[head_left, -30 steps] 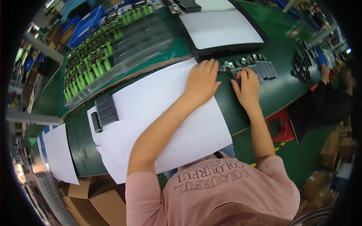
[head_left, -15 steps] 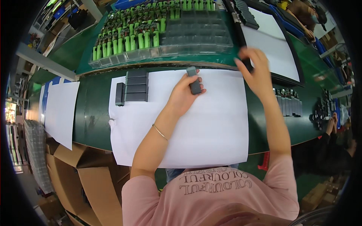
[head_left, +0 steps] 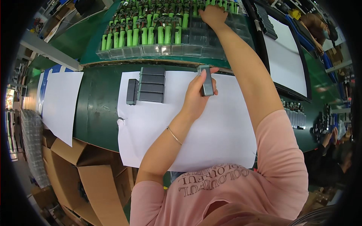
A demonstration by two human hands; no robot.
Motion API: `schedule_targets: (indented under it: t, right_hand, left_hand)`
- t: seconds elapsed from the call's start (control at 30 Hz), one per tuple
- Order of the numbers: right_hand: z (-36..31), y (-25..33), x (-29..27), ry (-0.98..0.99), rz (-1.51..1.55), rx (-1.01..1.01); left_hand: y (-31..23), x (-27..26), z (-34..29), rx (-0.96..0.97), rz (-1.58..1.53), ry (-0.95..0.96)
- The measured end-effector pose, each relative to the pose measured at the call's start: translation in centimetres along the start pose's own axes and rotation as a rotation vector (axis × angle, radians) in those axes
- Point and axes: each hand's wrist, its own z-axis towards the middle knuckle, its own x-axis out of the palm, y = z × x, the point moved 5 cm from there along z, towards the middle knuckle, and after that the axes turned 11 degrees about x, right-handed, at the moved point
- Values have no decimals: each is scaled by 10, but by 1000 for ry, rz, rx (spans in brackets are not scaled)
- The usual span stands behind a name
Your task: Assembling small electronic modules by placing components into plastic housings and securing them.
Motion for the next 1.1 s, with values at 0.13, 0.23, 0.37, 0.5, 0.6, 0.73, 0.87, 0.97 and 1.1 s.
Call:
schedule_targets:
  t: [0.13, 0.23, 0.37, 0.5, 0.6, 0.73, 0.87, 0.97, 1.1]
  right_hand:
    - [11, -8, 11, 12, -24, -39]
    - [11, 2, 1, -46, -80, -84]
    - [-5, 21, -28, -107, 1, -8]
    - [-2, 15, -33, 84, 71, 131]
    - [-7, 13, -35, 119, 118, 112]
    - [-15, 2, -29, 71, 335, 96]
    - [-23, -6, -66, 1, 899, -131]
    - [-55, -14, -112, 214, 1102, -116]
    - [-138, -55, -165, 642, 1440, 100]
  left_hand:
    - [3, 11, 3, 36, 12, 25]
    - [2, 14, 6, 19, -21, 48]
    - [1, 17, 3, -15, 39, 14]
    - [13, 12, -3, -39, 64, -30]
    - [13, 10, -10, 0, 218, -22]
    - [15, 7, -11, -14, 429, -65]
    - [23, 3, -6, 36, 449, -33]
    - [16, 3, -8, 18, 599, 26]
    - [16, 15, -11, -74, 682, 91]
